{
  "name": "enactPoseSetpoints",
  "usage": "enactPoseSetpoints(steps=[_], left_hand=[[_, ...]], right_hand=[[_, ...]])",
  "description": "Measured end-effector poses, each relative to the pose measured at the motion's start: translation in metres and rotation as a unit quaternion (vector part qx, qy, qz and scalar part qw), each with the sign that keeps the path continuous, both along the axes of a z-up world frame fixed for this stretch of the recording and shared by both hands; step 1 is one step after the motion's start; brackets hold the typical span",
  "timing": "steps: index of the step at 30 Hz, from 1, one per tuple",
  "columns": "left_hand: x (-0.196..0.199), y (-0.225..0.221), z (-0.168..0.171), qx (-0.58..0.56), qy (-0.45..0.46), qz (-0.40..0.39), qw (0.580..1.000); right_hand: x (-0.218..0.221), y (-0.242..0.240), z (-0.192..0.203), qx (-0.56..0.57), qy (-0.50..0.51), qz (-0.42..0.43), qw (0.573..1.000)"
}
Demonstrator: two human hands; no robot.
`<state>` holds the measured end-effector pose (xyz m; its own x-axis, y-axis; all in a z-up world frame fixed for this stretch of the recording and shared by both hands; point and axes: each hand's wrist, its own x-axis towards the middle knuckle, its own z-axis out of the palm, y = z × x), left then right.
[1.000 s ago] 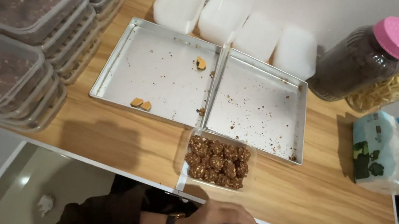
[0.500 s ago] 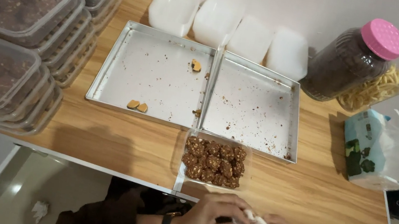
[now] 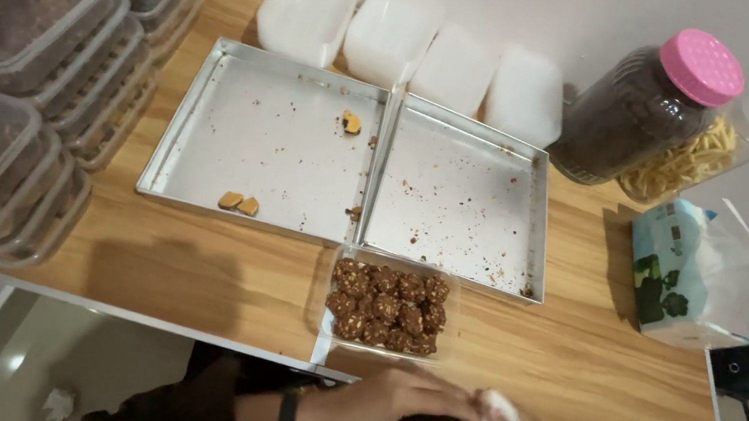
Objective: Transferring cookies from a baking tray into a plastic container and cleaning the tray.
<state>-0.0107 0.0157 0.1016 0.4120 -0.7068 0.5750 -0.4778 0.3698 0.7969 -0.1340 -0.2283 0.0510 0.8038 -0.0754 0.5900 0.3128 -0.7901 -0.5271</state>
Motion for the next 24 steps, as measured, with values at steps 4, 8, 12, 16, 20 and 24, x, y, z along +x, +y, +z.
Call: enactPoseSetpoints(steps=[4, 8, 12, 16, 20, 24], left_hand=[[0.053, 0.007, 0.042, 0.246, -0.109, 0.054, 0.962], [0.157, -0.013, 0.071, 0.317, -0.130, 0.147, 0.928], [0.304, -0.054, 0.031, 0.371, -0.441, 0.332, 0.747], [0.397, -0.103, 0.011, 0.424, -0.560, 0.377, 0.604], [0.479, -0.164, -0.069, 0.384, -0.520, 0.338, 0.685], [0.477, -0.182, -0.078, 0.468, -0.468, 0.279, 0.696]], right_hand=[[0.022, -0.046, -0.031, 0.051, -0.117, -0.193, 0.973], [0.039, -0.062, -0.062, 0.158, -0.123, -0.308, 0.930], [0.048, -0.059, -0.073, 0.160, -0.095, -0.327, 0.926], [0.052, -0.053, -0.065, 0.073, -0.060, -0.354, 0.931], [0.058, -0.049, -0.041, -0.238, -0.220, -0.249, 0.913], [0.057, -0.055, -0.079, 0.059, 0.002, -0.425, 0.903]])
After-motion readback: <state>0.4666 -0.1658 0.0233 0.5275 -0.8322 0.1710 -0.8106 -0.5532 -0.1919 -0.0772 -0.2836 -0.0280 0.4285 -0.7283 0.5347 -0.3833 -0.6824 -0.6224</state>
